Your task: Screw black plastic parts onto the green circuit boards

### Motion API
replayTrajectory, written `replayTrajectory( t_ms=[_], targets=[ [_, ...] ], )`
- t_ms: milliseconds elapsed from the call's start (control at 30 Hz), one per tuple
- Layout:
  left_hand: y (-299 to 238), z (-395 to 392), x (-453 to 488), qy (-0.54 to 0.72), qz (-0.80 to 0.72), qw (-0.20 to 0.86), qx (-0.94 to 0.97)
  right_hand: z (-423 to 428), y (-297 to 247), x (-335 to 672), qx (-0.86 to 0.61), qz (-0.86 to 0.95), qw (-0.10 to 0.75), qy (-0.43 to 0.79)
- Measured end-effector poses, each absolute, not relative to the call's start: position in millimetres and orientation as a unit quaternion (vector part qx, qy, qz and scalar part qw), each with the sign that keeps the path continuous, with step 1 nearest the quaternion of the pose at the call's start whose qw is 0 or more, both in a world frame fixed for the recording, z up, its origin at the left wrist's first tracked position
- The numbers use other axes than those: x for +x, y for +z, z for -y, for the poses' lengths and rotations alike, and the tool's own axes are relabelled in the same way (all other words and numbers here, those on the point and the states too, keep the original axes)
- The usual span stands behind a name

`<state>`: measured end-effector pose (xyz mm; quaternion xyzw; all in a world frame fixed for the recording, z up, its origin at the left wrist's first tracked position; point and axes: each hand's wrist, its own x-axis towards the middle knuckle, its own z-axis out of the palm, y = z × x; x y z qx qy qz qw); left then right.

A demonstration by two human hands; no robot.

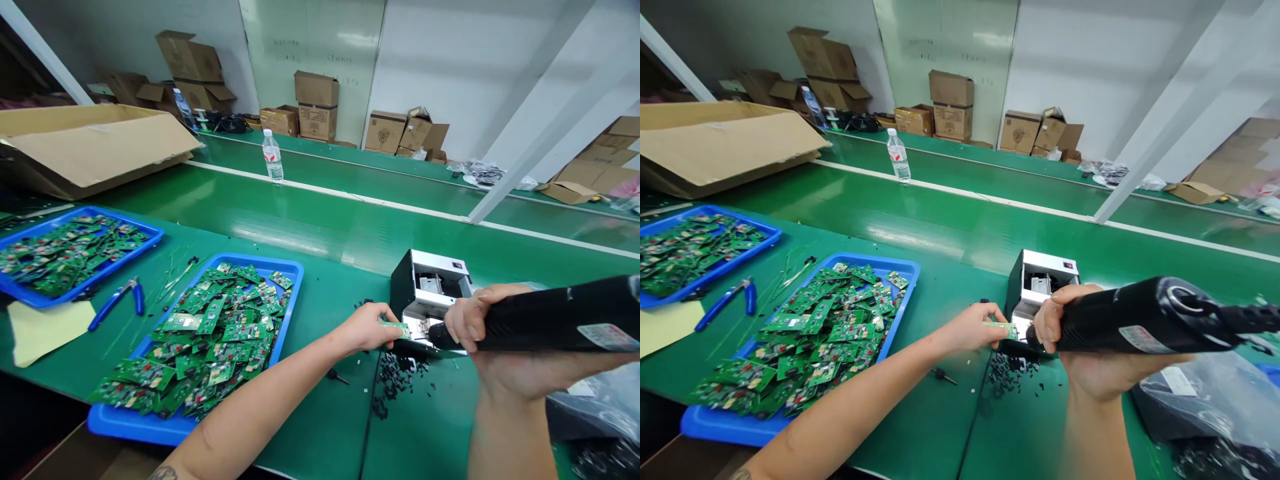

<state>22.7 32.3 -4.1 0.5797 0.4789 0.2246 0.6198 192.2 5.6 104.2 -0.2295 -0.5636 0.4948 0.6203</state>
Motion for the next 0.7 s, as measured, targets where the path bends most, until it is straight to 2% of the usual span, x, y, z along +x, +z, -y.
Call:
replayTrajectory(
  t_ms=[433,700],
  targets=[
    [-9,-32,23,0.235,-0.471,0.621,0.581,-11,98,177,-0.235,0.552,0.617,0.509],
    [1,-31,22,0.223,-0.483,0.618,0.579,-10,93,178,-0.275,0.574,0.565,0.525]
  ],
)
